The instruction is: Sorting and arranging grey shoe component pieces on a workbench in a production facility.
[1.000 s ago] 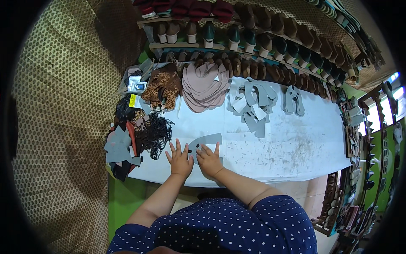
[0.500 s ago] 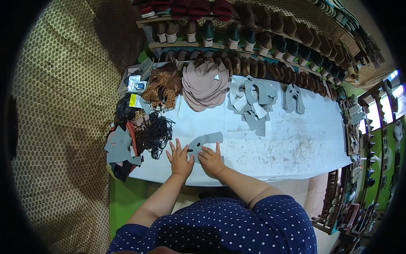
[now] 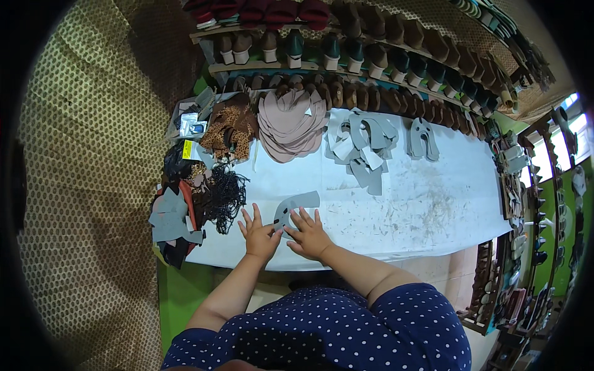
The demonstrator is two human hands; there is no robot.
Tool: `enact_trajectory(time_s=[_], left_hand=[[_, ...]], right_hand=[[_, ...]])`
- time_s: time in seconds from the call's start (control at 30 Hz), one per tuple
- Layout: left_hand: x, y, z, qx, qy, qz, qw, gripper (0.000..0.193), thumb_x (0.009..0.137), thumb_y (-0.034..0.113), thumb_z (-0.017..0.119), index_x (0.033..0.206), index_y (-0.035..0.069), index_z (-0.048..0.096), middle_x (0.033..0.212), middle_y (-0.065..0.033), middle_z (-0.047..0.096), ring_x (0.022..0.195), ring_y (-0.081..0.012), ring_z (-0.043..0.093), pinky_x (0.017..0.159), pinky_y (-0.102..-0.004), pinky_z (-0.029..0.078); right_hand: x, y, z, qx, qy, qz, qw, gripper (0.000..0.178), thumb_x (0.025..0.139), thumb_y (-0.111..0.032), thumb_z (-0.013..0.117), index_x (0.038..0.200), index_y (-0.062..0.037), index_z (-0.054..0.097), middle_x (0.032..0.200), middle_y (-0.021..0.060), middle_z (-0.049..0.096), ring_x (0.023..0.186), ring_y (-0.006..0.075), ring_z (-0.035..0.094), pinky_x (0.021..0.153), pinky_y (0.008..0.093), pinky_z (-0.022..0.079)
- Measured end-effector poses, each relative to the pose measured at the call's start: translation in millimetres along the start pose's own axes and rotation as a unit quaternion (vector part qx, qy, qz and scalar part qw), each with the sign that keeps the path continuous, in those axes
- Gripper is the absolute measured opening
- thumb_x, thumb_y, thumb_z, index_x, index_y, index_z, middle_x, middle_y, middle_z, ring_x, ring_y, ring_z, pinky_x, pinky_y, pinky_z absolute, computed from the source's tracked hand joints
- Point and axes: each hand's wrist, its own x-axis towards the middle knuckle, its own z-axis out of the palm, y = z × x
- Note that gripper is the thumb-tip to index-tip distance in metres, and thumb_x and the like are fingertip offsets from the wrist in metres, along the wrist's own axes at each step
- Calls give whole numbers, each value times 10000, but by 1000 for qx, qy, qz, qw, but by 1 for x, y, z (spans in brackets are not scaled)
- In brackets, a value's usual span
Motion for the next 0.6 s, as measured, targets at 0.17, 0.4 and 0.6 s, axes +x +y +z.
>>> enact_trajectory(time_s=[0.17, 0.4, 0.6], left_hand=[[8, 7, -2, 41, -69, -29, 996, 221, 834, 380, 745, 887, 176, 815, 1664, -225, 170, 1511, -540, -14, 1159, -697, -31], [7, 5, 4, -18, -42, -20, 999, 177, 845, 345, 743, 872, 185, 816, 1669, -181, 195, 1528, -496, 20, 1165, -687, -30], [6, 1, 6, -46, -12, 17, 999, 105, 845, 295, 739, 862, 227, 817, 1653, -150, 269, 1537, -452, 90, 1180, -664, -23]], right_hand=[[0, 0, -3, 21, 3, -1, 1000, 501, 861, -468, 676, 1312, -249, 671, 1604, 188, 326, 1491, 439, 248, 1143, 713, 176], [4, -1, -3, 7, -25, 22, 999, 494, 878, -461, 655, 1319, -239, 658, 1632, 203, 259, 1510, 437, 203, 1152, 708, 156], [5, -4, -5, 11, -41, 31, 999, 469, 890, -449, 639, 1291, -206, 672, 1646, 208, 223, 1528, 431, 157, 1165, 700, 127]])
